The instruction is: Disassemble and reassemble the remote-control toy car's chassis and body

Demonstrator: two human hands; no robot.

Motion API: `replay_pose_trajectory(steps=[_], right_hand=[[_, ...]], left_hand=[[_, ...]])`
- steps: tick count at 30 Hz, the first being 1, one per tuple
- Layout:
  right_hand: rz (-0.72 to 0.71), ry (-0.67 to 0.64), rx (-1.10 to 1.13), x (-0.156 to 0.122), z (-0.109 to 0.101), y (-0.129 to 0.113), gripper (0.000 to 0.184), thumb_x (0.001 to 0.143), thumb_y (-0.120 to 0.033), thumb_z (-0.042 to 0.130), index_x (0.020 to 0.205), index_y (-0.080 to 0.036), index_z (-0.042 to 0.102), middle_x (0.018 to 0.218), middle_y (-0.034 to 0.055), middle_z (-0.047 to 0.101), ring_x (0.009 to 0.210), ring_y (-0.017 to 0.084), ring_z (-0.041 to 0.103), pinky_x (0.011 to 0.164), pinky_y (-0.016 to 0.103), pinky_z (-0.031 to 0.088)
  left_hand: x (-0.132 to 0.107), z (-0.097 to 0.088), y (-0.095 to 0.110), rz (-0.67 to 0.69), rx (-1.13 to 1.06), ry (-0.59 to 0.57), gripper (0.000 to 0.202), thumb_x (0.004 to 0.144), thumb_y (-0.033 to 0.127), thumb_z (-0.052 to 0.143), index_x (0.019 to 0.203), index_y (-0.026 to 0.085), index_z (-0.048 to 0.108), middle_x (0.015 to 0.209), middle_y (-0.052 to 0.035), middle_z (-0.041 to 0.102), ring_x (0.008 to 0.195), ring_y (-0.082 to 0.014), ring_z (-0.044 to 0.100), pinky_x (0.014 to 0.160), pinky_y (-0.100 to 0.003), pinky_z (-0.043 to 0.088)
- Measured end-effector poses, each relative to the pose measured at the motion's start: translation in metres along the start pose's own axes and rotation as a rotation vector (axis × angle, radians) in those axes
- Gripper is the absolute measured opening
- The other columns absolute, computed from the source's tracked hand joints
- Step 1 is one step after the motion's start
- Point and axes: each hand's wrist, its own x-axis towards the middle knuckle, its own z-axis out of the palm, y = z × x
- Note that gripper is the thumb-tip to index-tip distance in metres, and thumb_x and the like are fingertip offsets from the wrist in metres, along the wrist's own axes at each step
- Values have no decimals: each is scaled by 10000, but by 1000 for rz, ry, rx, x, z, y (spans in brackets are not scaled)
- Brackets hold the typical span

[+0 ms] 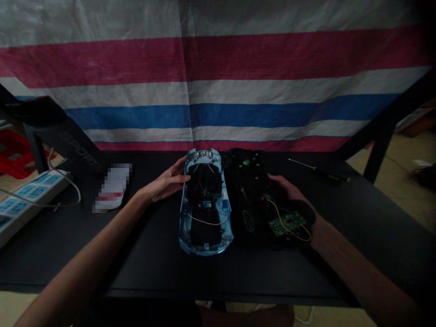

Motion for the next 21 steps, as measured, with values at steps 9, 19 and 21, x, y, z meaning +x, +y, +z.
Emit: replay_pose_trajectory(steps=[9,19,21], right_hand=[[81,25,206,-16,15,-5,358,1067,-563,594,1178,-304,815,1020,39,883,1006,307,860,893,445,690],[-86,3,142,-23,10,-3,566,1001,-745,563,1334,-339,772,1159,67,880,1132,365,826,964,566,653],[-134,-13,155,-31,14,-5,620,994,-774,550,1386,-344,762,1197,77,874,1189,379,805,1010,605,632]], left_hand=[[-2,-2,0,3,14,17,777,883,255,909,1592,412,632,1611,-61,662,1411,-340,671,1190,-488,570],[-3,0,4,2,8,-27,764,909,241,894,1595,429,615,1638,-52,643,1420,-320,668,1167,-450,568],[-3,0,5,15,15,-43,766,917,246,886,1608,420,604,1634,-67,644,1425,-332,665,1177,-475,562]])
